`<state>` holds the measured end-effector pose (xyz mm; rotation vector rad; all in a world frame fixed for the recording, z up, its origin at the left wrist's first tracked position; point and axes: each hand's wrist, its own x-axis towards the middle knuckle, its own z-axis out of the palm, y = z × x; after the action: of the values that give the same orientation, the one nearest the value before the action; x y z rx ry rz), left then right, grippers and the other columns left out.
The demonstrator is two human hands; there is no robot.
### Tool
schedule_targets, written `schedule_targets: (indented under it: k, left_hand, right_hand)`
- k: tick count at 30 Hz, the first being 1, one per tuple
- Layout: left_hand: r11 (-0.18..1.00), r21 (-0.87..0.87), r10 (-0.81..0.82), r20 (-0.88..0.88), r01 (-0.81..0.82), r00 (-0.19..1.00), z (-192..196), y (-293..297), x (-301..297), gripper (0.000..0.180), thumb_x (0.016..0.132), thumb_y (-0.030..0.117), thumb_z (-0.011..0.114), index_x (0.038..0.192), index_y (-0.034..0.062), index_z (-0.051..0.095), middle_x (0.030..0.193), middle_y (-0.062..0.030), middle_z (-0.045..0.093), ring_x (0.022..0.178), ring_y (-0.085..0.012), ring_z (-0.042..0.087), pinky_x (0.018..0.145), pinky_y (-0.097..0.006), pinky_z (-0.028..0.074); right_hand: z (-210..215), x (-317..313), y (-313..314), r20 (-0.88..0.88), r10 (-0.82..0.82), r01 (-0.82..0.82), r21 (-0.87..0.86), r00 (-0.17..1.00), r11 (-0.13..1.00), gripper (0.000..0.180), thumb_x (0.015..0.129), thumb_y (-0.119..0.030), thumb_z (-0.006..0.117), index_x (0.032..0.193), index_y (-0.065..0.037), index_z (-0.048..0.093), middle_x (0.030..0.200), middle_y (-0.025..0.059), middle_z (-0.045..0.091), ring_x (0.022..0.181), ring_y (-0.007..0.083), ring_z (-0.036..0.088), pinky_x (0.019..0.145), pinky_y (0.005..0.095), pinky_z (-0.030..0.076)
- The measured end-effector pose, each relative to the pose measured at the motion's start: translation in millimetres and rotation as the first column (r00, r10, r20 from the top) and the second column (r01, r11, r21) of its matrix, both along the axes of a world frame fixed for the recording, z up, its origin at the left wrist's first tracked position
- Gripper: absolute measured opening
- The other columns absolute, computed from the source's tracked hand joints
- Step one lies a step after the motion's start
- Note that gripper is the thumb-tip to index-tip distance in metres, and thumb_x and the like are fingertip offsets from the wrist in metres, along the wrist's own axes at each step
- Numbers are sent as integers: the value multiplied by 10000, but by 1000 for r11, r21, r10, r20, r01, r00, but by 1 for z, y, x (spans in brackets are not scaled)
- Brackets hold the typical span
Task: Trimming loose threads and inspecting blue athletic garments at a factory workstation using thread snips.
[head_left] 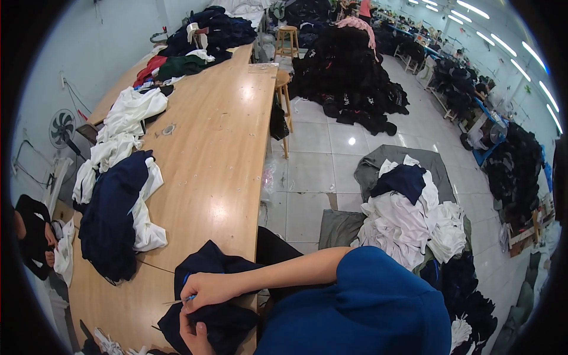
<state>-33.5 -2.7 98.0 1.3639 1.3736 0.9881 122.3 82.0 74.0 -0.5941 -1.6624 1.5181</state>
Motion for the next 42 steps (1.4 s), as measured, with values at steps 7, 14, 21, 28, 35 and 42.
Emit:
schedule_targets:
  k: [7, 14, 21, 28, 35, 42]
  left_hand:
    - [983, -107, 151, 36, -146, 988, 6, -6, 0, 382, 864, 144, 584, 1125, -127, 516, 1059, -155, 594, 921, -197, 533, 870, -286, 394]
    - [964, -194, 196, 48, -183, 979, 2, -11, 2, 340, 854, 136, 598, 1078, -116, 560, 1005, -140, 613, 900, -178, 536, 852, -278, 403]
    - [954, -180, 251, 43, -240, 967, -12, -20, -2, 295, 858, 124, 586, 1080, -71, 585, 1066, -167, 598, 965, -212, 544, 901, -298, 396]
    - [873, -153, 487, 278, -462, 828, -42, -32, -5, 196, 845, 88, 592, 983, -51, 599, 955, -86, 613, 882, -131, 553, 815, -257, 441]
    - [953, -285, 230, 461, -103, 857, -37, -4, 5, 236, 868, 144, 583, 994, -51, 627, 915, -11, 616, 858, -65, 528, 798, -207, 402]
    - [945, -314, 252, 535, -87, 806, -35, -13, 1, 240, 901, 183, 552, 981, -28, 633, 888, 27, 606, 834, -32, 510, 792, -192, 399]
  right_hand:
    - [9, 26, -4, 357, -68, -19, 234, 932, 972, 209, 695, -208, 632, 805, -31, 624, 665, 146, 592, 641, 315, 581, 570, 371, 434]
    - [-4, 37, 5, 454, -218, 107, 258, 864, 960, 193, 683, -200, 624, 801, -47, 631, 689, 141, 613, 663, 328, 587, 580, 386, 442]
    - [-6, 41, 2, 221, 6, 0, -29, 975, 1000, 249, 745, -218, 649, 840, 11, 625, 708, 118, 612, 647, 174, 569, 597, 301, 424]
    - [-18, 27, 4, 126, 42, -38, -30, 991, 999, 270, 748, -244, 687, 846, 3, 638, 752, 97, 632, 741, 151, 586, 689, 285, 442]
    - [6, 48, 6, 205, -59, 108, -237, 977, 965, 128, 791, -162, 661, 815, -38, 635, 716, -24, 567, 699, 48, 504, 610, 200, 388]
    - [16, 39, 2, 210, 12, 89, -464, 978, 881, 121, 820, -135, 628, 817, -14, 621, 743, -34, 563, 731, 34, 487, 658, 186, 379]
